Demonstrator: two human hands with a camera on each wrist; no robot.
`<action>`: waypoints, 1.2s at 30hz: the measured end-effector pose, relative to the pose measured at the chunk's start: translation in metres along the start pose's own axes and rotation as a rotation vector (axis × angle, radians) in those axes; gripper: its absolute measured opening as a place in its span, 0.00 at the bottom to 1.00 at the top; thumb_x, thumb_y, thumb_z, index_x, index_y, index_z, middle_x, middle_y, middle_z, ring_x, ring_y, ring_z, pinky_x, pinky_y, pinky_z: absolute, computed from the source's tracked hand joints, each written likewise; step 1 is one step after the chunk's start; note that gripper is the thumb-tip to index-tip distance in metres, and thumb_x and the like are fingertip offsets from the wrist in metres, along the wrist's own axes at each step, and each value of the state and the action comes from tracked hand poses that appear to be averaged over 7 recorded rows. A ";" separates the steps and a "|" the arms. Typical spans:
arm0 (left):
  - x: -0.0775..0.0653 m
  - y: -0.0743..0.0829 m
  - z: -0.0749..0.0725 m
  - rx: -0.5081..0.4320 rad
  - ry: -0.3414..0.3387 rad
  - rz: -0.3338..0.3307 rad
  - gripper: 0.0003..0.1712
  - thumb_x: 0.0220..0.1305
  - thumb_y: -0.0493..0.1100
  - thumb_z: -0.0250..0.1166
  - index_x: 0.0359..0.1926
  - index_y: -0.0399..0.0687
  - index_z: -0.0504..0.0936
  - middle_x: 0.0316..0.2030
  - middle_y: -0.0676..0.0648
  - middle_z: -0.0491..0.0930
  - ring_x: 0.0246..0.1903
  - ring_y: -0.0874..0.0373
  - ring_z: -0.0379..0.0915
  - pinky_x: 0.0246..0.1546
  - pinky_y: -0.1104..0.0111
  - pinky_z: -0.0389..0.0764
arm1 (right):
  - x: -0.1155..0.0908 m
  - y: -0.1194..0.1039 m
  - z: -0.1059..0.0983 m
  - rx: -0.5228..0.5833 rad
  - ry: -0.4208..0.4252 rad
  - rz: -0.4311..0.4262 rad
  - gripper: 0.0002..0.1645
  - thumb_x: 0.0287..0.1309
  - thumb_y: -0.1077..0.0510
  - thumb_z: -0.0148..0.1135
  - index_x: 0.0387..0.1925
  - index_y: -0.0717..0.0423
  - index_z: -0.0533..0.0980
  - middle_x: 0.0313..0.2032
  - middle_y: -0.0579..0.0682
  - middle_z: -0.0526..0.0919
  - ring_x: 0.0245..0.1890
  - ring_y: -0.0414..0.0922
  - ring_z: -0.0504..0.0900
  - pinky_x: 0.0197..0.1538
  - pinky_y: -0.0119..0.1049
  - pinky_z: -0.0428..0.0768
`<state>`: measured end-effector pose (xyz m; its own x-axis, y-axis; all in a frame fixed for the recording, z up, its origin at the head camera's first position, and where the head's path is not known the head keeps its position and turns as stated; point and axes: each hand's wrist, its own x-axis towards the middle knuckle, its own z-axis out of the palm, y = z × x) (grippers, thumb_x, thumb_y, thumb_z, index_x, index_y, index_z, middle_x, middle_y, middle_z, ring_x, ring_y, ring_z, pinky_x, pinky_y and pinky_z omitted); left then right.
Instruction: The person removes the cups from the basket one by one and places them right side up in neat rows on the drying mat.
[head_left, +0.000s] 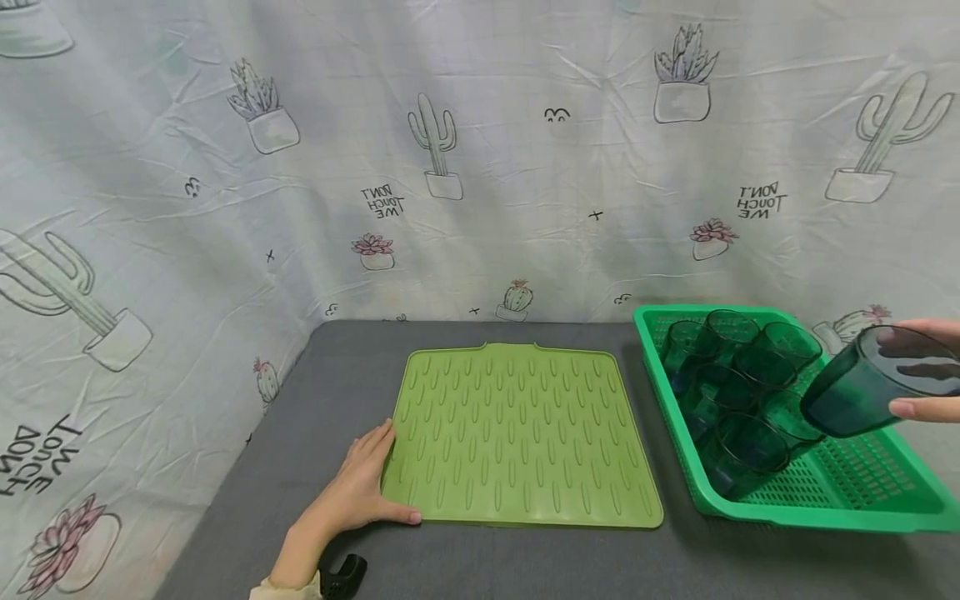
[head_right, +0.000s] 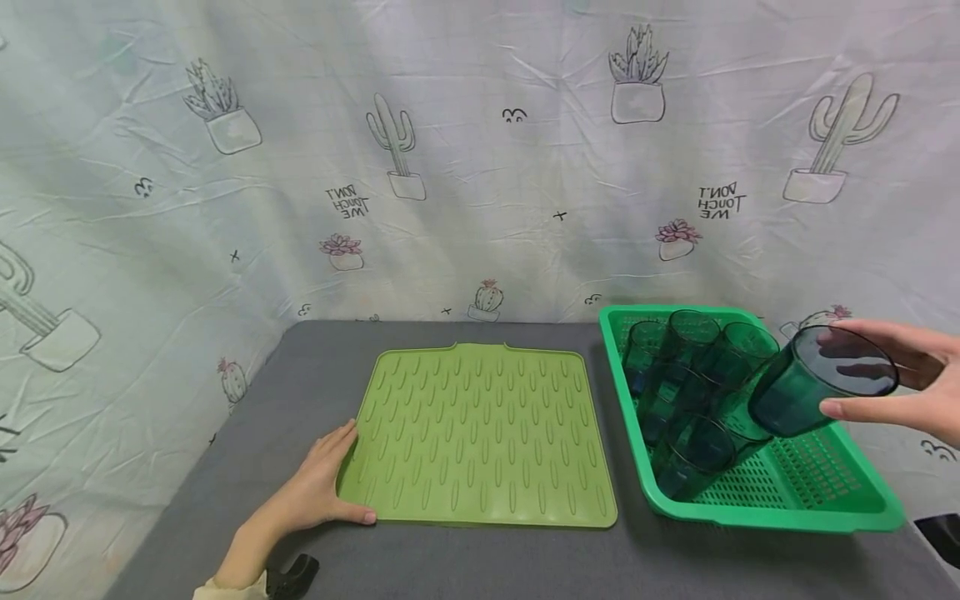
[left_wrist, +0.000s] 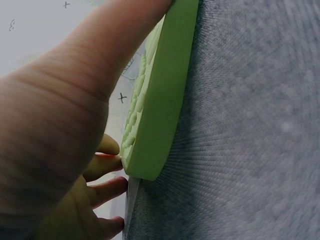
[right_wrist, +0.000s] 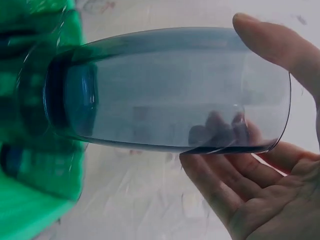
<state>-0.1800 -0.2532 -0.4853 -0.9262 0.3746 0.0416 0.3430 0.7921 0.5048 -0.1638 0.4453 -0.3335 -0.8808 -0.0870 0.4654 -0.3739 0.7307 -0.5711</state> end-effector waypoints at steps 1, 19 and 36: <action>0.000 0.000 0.000 0.000 0.002 0.001 0.80 0.32 0.77 0.75 0.75 0.31 0.51 0.74 0.32 0.47 0.71 0.35 0.43 0.67 0.38 0.43 | 0.003 -0.006 0.001 -0.012 -0.017 0.001 0.60 0.37 0.81 0.74 0.66 0.32 0.66 0.52 0.25 0.70 0.51 0.19 0.67 0.48 0.10 0.65; 0.000 -0.005 0.003 -0.011 0.013 -0.001 0.80 0.33 0.79 0.73 0.75 0.32 0.52 0.74 0.33 0.48 0.70 0.31 0.43 0.64 0.35 0.44 | 0.036 -0.145 0.039 0.091 -0.131 0.181 0.45 0.42 0.59 0.82 0.65 0.45 0.74 0.50 0.43 0.82 0.45 0.32 0.80 0.39 0.21 0.72; 0.002 -0.004 0.005 0.003 0.009 0.000 0.80 0.32 0.80 0.72 0.75 0.32 0.53 0.73 0.33 0.49 0.70 0.31 0.44 0.65 0.36 0.45 | 0.049 -0.211 0.100 0.310 -0.199 0.172 0.43 0.38 0.54 0.84 0.60 0.40 0.76 0.53 0.45 0.82 0.51 0.41 0.80 0.44 0.29 0.80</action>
<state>-0.1825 -0.2531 -0.4919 -0.9276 0.3703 0.0493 0.3435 0.7935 0.5024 -0.1570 0.2191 -0.2572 -0.9658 -0.1330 0.2227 -0.2593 0.5095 -0.8205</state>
